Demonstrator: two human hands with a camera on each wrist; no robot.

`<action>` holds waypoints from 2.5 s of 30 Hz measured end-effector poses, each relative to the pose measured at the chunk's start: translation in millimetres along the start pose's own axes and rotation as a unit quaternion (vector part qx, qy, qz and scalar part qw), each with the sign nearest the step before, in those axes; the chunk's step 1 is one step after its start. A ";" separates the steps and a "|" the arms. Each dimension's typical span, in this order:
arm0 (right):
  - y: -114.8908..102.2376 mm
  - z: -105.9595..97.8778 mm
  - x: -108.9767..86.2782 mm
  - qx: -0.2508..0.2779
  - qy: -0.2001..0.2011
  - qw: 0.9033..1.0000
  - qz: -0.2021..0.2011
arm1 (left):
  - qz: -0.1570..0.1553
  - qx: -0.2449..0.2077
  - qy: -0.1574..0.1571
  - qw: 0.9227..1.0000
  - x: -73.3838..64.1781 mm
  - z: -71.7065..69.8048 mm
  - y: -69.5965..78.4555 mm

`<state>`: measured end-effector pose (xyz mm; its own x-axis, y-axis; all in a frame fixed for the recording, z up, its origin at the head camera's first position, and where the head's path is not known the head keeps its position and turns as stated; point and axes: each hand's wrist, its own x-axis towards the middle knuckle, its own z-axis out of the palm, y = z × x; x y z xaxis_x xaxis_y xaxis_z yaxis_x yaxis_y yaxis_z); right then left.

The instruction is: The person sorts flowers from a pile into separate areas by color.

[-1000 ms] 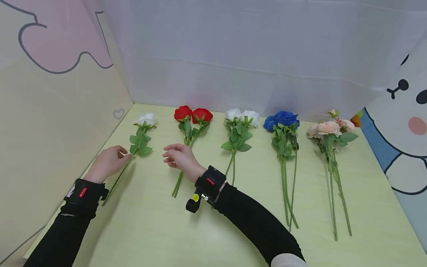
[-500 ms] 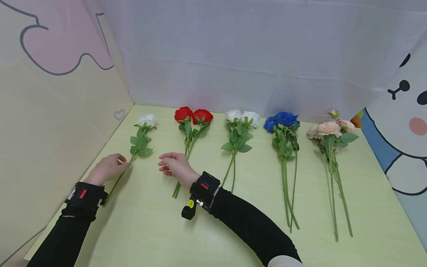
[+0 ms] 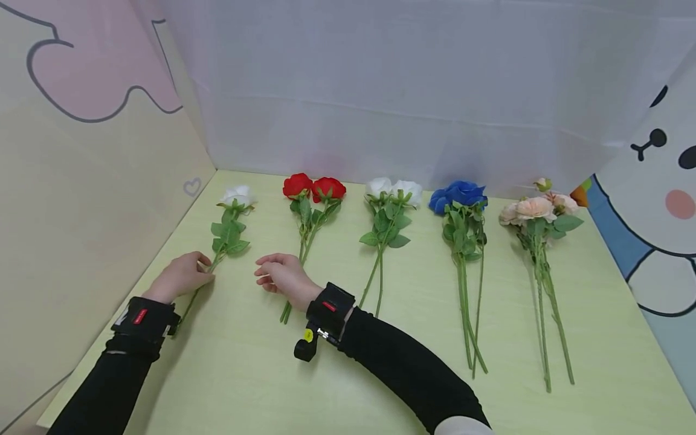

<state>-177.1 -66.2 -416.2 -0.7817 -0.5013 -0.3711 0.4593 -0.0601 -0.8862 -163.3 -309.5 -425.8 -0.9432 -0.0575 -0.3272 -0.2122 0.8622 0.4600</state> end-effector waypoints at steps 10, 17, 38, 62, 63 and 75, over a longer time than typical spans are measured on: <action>-0.7 -4.9 -0.3 0.002 0.005 1.000 0.002 | 0.036 -0.171 -0.052 0.983 4.4 -1.9 1.9; 0.3 -9.3 -0.1 0.005 0.005 1.000 0.006 | 0.040 -0.231 -0.092 0.968 7.0 -0.3 4.1; -0.2 -25.4 -4.4 0.011 -0.003 1.000 0.011 | 0.030 -0.298 -0.120 0.947 16.6 20.3 2.7; -11.7 -52.9 -26.6 0.002 0.004 1.000 -0.025 | 0.099 -0.265 -0.062 0.957 6.4 14.4 47.1; -12.6 -55.6 -27.5 0.002 0.005 1.000 -0.026 | 0.104 -0.261 -0.059 0.958 6.9 14.3 50.9; -21.1 -92.6 -45.1 -0.005 0.029 0.999 -0.019 | 0.149 -0.253 -0.062 0.954 11.1 15.3 100.7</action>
<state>-190.6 37.7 -406.4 -0.8212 -0.4488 -0.3525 0.4254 -0.0697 -0.9023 -191.2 -215.6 -395.8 -0.9500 0.2397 -0.2003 -0.0650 0.4756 0.8773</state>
